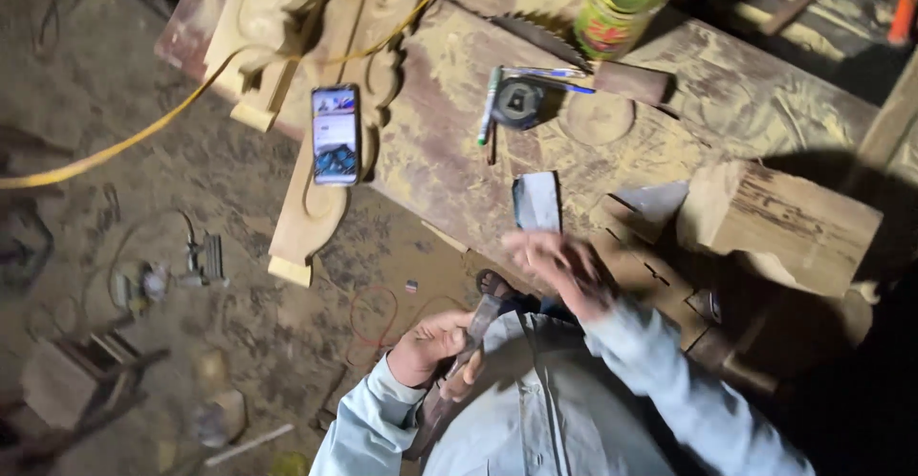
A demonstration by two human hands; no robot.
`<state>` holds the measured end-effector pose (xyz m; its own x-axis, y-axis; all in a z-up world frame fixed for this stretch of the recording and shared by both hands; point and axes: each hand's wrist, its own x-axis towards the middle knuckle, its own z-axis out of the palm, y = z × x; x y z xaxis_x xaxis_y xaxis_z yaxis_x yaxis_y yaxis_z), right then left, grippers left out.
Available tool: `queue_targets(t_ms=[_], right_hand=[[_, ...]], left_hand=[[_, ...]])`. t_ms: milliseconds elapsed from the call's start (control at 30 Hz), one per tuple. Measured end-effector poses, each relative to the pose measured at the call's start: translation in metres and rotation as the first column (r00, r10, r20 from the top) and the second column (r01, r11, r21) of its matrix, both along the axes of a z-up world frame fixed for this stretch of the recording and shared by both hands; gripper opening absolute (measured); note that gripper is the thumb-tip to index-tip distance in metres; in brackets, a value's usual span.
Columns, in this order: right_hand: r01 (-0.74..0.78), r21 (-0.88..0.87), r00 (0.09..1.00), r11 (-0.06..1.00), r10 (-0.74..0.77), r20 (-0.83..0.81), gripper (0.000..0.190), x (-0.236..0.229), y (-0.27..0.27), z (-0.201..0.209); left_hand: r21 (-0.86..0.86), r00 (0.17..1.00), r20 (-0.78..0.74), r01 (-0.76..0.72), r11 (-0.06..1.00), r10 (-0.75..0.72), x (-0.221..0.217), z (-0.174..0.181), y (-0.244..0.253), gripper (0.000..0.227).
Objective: Measuring and marking a cardboard template using a tape measure and a pen on a workbench.
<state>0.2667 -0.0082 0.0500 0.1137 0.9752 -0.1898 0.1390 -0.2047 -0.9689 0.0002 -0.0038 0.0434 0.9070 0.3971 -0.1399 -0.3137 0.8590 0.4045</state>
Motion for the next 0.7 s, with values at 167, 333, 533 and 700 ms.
queue_targets(t_ms=[167,333,533,700], right_hand=[[-0.234,0.367,0.972,0.900,0.221,0.078,0.052,-0.039,-0.037,0.055],[-0.204,0.394,0.966,0.896,0.120,0.227,0.028,-0.057,-0.053,0.077],[-0.209,0.479,0.964,0.853,0.098,0.247,0.033,-0.064,-0.069,0.073],[-0.237,0.558,0.968,0.795,0.147,0.203,0.034,-0.064,-0.088,0.066]], left_hand=[[0.038,0.989,0.143,-0.032,0.999,0.026,-0.013,-0.005,-0.016,0.034],[0.022,0.989,0.146,-0.005,1.000,0.002,-0.017,0.003,-0.026,0.035],[-0.041,0.990,0.142,-0.001,0.999,0.007,-0.022,0.002,-0.046,0.030],[-0.090,0.974,0.226,0.040,0.995,-0.018,-0.022,-0.002,-0.066,0.029]])
